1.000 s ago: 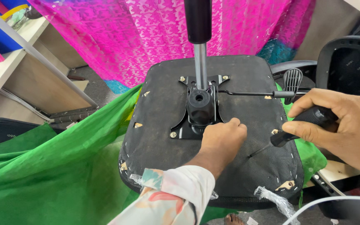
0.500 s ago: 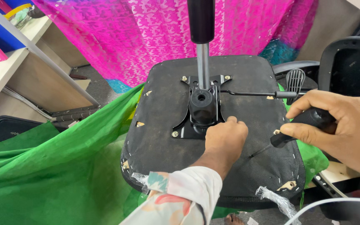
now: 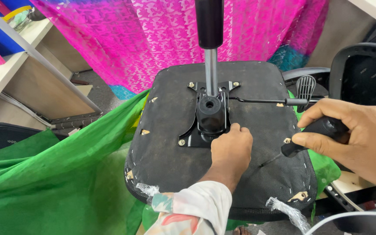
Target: The person uses a screwdriver to fasten screws into the underside of an office chair seat, securing the gas lift mechanism. They repeatedly pick up screws from a small container and tighten them into the mounting plate.
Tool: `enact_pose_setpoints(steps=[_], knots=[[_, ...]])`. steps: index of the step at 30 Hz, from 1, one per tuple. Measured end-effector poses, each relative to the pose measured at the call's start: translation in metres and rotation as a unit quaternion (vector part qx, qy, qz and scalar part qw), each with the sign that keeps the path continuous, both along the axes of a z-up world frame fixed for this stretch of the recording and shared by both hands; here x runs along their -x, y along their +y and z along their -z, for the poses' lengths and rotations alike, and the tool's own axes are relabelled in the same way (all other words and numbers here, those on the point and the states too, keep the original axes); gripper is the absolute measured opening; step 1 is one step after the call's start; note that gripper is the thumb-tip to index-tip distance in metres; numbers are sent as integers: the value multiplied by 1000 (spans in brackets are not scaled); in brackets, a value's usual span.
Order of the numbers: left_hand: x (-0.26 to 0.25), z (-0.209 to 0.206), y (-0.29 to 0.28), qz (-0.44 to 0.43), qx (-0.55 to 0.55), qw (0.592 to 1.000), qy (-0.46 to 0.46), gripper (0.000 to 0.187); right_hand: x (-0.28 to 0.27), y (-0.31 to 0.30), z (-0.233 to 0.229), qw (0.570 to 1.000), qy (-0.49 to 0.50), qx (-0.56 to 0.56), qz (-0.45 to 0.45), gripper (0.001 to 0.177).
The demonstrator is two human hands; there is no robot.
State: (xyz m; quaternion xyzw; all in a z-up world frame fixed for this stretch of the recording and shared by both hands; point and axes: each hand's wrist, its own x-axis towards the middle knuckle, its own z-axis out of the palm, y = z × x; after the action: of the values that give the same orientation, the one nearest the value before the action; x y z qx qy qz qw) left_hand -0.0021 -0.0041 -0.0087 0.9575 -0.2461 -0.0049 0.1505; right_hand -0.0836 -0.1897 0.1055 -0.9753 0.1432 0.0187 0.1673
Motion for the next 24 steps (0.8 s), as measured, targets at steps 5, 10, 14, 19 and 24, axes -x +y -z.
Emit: enact_pose_setpoints(steps=[5,10,14,19,24], knots=[[-13,5,9,128,-20,990,-53,16,-1,8,-6,1000,7,10,-6,34],[-20,-6,24,190,-45,978,-71,18,1,11,-10,1000,20,1,7,33],[-3,-15,14,64,-32,997,29,32,1,9,-7,1000,6,-2,11,31],[6,-21,-3,-32,-16,997,74,38,-2,8,-5,1000,4,27,-6,32],[1,-22,-8,-84,-28,987,135,40,-1,8,-3,1000,-2,21,-13,33]])
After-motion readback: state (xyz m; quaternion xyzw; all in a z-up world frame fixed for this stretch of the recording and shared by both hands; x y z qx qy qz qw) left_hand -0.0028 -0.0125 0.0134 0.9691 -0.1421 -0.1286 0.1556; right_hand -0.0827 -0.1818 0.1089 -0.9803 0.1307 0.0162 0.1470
